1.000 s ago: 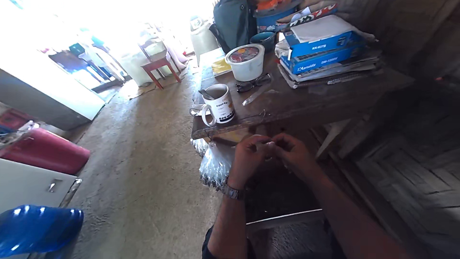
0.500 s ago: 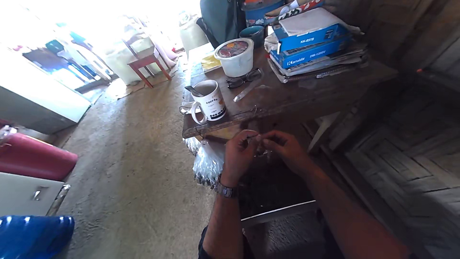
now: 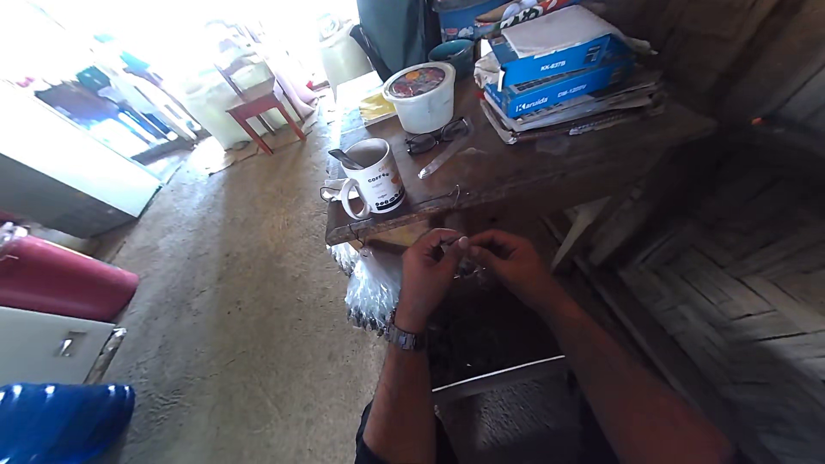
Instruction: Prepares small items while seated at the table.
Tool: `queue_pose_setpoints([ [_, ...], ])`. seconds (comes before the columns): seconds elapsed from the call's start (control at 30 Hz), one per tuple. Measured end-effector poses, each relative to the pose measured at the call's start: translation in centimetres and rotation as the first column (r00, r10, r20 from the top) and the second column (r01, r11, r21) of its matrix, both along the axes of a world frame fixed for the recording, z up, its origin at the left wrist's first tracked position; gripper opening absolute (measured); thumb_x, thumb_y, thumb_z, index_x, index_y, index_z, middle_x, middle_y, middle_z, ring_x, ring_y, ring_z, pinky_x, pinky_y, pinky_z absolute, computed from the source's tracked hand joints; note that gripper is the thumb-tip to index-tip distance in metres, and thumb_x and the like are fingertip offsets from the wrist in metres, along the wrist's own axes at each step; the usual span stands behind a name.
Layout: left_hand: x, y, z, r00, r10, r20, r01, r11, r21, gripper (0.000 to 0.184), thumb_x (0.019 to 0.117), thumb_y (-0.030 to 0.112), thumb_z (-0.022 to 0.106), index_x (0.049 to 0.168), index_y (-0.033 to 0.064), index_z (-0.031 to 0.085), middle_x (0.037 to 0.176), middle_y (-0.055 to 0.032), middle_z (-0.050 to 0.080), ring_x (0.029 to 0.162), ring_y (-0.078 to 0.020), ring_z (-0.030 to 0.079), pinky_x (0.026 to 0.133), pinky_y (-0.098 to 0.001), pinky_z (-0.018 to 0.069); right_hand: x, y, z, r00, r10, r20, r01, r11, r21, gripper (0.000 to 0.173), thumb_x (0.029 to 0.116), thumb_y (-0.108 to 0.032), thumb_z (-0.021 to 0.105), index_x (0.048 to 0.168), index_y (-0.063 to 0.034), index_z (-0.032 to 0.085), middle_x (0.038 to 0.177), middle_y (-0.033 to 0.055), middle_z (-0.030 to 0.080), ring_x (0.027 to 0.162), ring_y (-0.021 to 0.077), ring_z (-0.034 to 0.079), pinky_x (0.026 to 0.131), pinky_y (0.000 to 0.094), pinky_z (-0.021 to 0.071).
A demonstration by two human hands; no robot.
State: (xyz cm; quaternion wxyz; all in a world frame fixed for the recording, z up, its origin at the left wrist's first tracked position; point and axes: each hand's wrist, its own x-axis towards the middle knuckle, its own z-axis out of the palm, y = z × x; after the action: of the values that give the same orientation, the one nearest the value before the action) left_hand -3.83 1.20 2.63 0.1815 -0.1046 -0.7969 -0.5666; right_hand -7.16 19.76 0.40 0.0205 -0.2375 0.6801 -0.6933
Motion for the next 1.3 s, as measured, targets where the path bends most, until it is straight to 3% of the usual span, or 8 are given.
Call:
queue_pose_setpoints([
  [0.2, 0.1, 0.0, 0.1, 0.999, 0.017, 0.033, -0.017, 1.0, -0.022, 0.014, 0.0991, 0.021, 0.07, 0.109, 0.0141, 0.077, 0.09, 0.0003, 0.071, 0.058, -0.0107, 0.056, 0.051, -0.0273, 0.0501, 0.2, -0.1, 0.2, 0.998, -0.053, -0.044, 0.055, 0.998, 0.034, 0.016, 0.0988, -0.017, 0.07, 0.111, -0.0079, 0.073, 0.095, 0.0031, 0.072, 0.08, 0.0127, 0.068, 0.075, 0.0301, 0.0603],
  [0.4, 0.5, -0.3, 0.4, 0.998, 0.068, 0.01, -0.068, 0.997, -0.023, 0.02, 0.1051, 0.027, 0.061, 0.116, 0.0148, 0.073, 0.091, -0.0022, 0.072, 0.057, -0.0122, 0.059, 0.049, -0.0281, 0.0514, 0.7, -0.1, 0.4, 0.994, -0.089, -0.058, 0.091, 0.996, 0.024, 0.016, 0.101, -0.017, 0.066, 0.111, -0.006, 0.072, 0.088, 0.0032, 0.07, 0.069, 0.0098, 0.063, 0.061, 0.0262, 0.0562],
  [0.6, 0.8, -0.2, 1.0, 0.999, 0.048, 0.018, -0.048, 0.997, 0.055, 0.028, 0.1089, 0.026, 0.053, 0.131, 0.0201, 0.069, 0.089, -0.002, 0.069, 0.046, -0.0104, 0.045, 0.039, -0.024, 0.0392, 1.2, -0.2, 1.2, 0.987, -0.153, -0.039, 0.153, 0.988, -0.004, 0.016, 0.1016, -0.015, 0.065, 0.111, -0.0047, 0.071, 0.089, 0.0048, 0.07, 0.071, 0.0111, 0.064, 0.064, 0.0266, 0.0562],
  [0.7, 0.7, -0.7, 2.3, 0.998, 0.057, 0.031, -0.057, 0.998, -0.003, 0.029, 0.1098, 0.034, 0.05, 0.124, 0.0196, 0.07, 0.089, -0.0006, 0.072, 0.043, -0.0086, 0.044, 0.038, -0.0221, 0.0374, 0.9, -0.4, 1.4, 0.982, -0.19, -0.02, 0.189, 0.981, -0.054, 0.014, 0.1016, -0.014, 0.065, 0.11, -0.0037, 0.071, 0.089, 0.005, 0.069, 0.074, 0.0102, 0.065, 0.067, 0.0251, 0.0566],
  [0.77, 0.2, -1.2, 3.5, 0.996, 0.062, 0.063, -0.058, 0.997, -0.058, 0.03, 0.1084, 0.039, 0.052, 0.116, 0.0185, 0.072, 0.077, -0.0008, 0.067, 0.04, -0.0093, 0.04, 0.036, -0.0236, 0.0346, 0.5, -0.5, 1.2, 0.978, -0.207, -0.034, 0.203, 0.975, -0.087, 0.014, 0.1013, -0.014, 0.065, 0.109, -0.0029, 0.071, 0.089, 0.0053, 0.07, 0.075, 0.0102, 0.066, 0.068, 0.0253, 0.0573],
  [0.93, -2.5, -1.0, 6.5, 0.988, 0.001, 0.153, 0.036, 0.97, -0.239, 0.023, 0.1013, 0.034, 0.067, 0.109, 0.0148, 0.076, 0.081, 0.0035, 0.073, 0.061, -0.0053, 0.063, 0.056, -0.0242, 0.0546, -0.5, -0.4, 0.7, 0.978, -0.196, -0.072, 0.185, 0.973, -0.136, 0.016, 0.1005, -0.012, 0.065, 0.108, 0.0004, 0.071, 0.09, 0.0063, 0.071, 0.079, 0.0107, 0.067, 0.073, 0.0271, 0.0587],
  [1.03, -3.3, -0.6, 5.4, 0.994, -0.011, 0.106, 0.031, 0.982, -0.184, 0.019, 0.101, 0.027, 0.068, 0.104, 0.011, 0.076, 0.076, 0.0021, 0.07, 0.055, -0.0063, 0.057, 0.05, -0.0234, 0.0475, -0.7, -0.1, 0.8, 0.976, -0.209, -0.069, 0.2, 0.973, -0.117, 0.016, 0.1007, -0.013, 0.066, 0.108, -0.0001, 0.072, 0.09, 0.0058, 0.071, 0.079, 0.0105, 0.067, 0.073, 0.0267, 0.0586],
  [1.3, -3.7, -0.7, 5.0, 0.996, 0.025, 0.083, -0.018, 0.996, -0.083, 0.016, 0.0985, 0.026, 0.071, 0.102, 0.0108, 0.078, 0.075, 0.0027, 0.071, 0.054, -0.0045, 0.056, 0.049, -0.0219, 0.0467, -0.8, -0.3, 0.8, 0.975, -0.212, -0.058, 0.205, 0.973, -0.108, 0.015, 0.1006, -0.014, 0.066, 0.107, -0.0005, 0.071, 0.088, 0.004, 0.071, 0.077, 0.008, 0.066, 0.072, 0.0243, 0.0579],
])
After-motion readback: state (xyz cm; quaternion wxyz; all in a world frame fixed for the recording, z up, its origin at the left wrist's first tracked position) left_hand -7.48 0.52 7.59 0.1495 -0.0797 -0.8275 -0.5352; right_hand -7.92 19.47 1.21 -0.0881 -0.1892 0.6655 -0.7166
